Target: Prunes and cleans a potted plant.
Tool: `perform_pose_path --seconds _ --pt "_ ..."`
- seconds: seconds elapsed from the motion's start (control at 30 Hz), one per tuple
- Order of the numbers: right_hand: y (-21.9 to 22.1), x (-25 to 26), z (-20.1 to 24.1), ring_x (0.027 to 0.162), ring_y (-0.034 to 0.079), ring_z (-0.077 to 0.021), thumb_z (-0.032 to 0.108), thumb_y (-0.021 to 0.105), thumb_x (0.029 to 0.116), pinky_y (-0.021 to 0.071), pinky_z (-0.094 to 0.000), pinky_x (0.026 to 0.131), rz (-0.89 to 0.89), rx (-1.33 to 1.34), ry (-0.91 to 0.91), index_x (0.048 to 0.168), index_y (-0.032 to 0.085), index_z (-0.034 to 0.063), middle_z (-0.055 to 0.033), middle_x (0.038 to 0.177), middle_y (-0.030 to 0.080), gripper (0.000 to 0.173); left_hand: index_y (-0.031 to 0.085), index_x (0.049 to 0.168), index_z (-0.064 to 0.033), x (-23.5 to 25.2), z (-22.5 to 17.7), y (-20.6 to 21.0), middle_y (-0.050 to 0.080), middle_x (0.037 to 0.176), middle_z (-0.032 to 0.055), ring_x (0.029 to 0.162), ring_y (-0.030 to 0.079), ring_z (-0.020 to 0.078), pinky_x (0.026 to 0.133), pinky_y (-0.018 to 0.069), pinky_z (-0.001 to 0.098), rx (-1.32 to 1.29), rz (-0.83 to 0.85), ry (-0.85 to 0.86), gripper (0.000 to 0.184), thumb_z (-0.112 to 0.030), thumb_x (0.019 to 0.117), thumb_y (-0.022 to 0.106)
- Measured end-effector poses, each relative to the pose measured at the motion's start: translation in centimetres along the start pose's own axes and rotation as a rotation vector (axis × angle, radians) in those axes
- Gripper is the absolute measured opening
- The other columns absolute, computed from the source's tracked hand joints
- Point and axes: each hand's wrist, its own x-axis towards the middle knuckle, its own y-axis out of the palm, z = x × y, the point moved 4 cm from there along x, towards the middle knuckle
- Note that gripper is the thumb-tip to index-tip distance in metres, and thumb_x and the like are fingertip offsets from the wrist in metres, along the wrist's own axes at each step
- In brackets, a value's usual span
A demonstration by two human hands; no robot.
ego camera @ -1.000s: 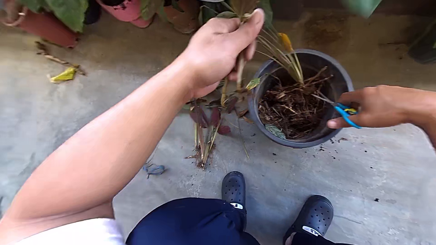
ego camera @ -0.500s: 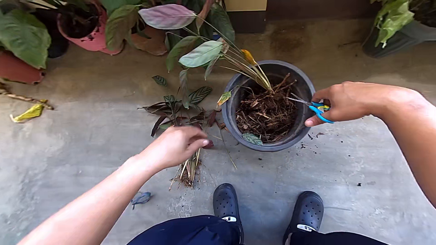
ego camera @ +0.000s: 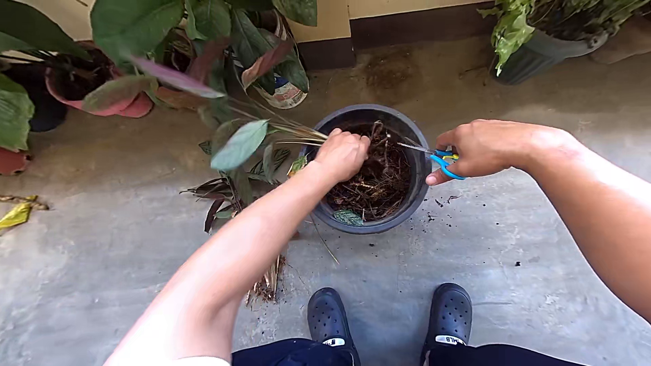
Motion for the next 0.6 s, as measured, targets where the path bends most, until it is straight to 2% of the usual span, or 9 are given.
perform_pose_path --seconds 0.1,0.2,0.27,0.33,0.37,0.43,0.53,0.6 --pt "-0.3 -0.6 -1.7 0.078 0.064 -0.0295 0.065 0.070 0.0878 0.0500 -0.0565 0.070 -0.053 0.049 -0.007 0.111 0.069 0.0105 -0.0107 0.082 0.065 0.059 0.066 0.112 0.0050 -2.8 1.0 -4.0 0.069 0.108 0.0257 0.108 0.068 0.0431 0.098 0.0499 0.0622 -0.149 -0.153 0.038 0.028 -0.020 0.1070 0.053" --pt "-0.3 -0.8 -2.6 0.077 0.064 -0.0288 0.063 0.071 0.0886 0.0498 -0.0566 0.070 -0.091 0.101 -0.020 0.112 0.070 0.0095 -0.0108 0.081 0.066 0.058 0.067 0.110 0.0033 -5.1 0.8 -7.6 0.071 0.106 0.0231 0.104 0.070 0.0385 0.095 0.0525 0.0563 -0.225 -0.341 -0.007 0.027 -0.020 0.1060 0.055" --pt "0.0 -0.7 -2.2 0.075 0.063 -0.0292 0.062 0.073 0.0879 0.0496 -0.0566 0.069 -0.084 0.101 -0.012 0.107 0.070 0.0088 -0.0112 0.079 0.064 0.057 0.068 0.109 0.0036 -4.9 0.7 -5.9 0.071 0.104 0.0262 0.104 0.069 0.0442 0.093 0.0521 0.0637 -0.204 -0.214 -0.094 0.024 -0.015 0.1039 0.055" --pt "-0.1 -0.7 -1.3 0.079 0.065 -0.0321 0.063 0.072 0.0880 0.0507 -0.0580 0.070 -0.059 0.041 0.011 0.106 0.069 0.0090 -0.0129 0.081 0.065 0.057 0.069 0.113 0.0011 -3.7 0.8 -2.4 0.070 0.107 0.0259 0.107 0.068 0.0463 0.092 0.0525 0.0672 -0.159 -0.008 -0.138 0.026 -0.019 0.1051 0.055" --pt "-0.3 -0.9 -0.9 0.081 0.065 -0.0330 0.064 0.071 0.0882 0.0510 -0.0585 0.071 -0.049 0.014 0.022 0.108 0.068 0.0097 -0.0130 0.083 0.065 0.058 0.068 0.113 0.0002 -3.2 0.9 -1.6 0.070 0.109 0.0238 0.109 0.068 0.0436 0.094 0.0521 0.0644 -0.183 0.017 -0.133 0.027 -0.022 0.1066 0.054" --pt "-0.5 -1.1 -0.7 0.084 0.066 -0.0329 0.065 0.070 0.0883 0.0511 -0.0583 0.072 -0.051 0.011 0.012 0.111 0.068 0.0107 -0.0126 0.085 0.065 0.059 0.070 0.112 0.0009 -2.9 1.5 -2.3 0.072 0.108 0.0223 0.108 0.069 0.0400 0.097 0.0518 0.0611 -0.280 -0.067 -0.103 0.027 -0.022 0.1062 0.056" --pt "0.5 -1.0 -0.6 0.083 0.066 -0.0336 0.065 0.071 0.0877 0.0509 -0.0591 0.072 -0.044 0.018 0.002 0.108 0.070 0.0098 -0.0131 0.084 0.066 0.059 0.068 0.114 0.0030 -3.1 2.6 -2.0 0.070 0.108 0.0284 0.109 0.067 0.0483 0.093 0.0506 0.0685 -0.185 -0.003 -0.177 0.023 -0.012 0.1004 0.057" --pt "0.2 -0.8 -0.3 0.090 0.067 -0.0367 0.066 0.072 0.0865 0.0517 -0.0625 0.075 -0.035 -0.026 0.040 0.112 0.068 0.0105 -0.0151 0.089 0.067 0.061 0.067 0.115 0.0020 -3.0 3.1 -1.6 0.069 0.111 0.0264 0.111 0.066 0.0462 0.095 0.0506 0.0660 -0.165 -0.015 -0.206 0.025 -0.018 0.1047 0.055"
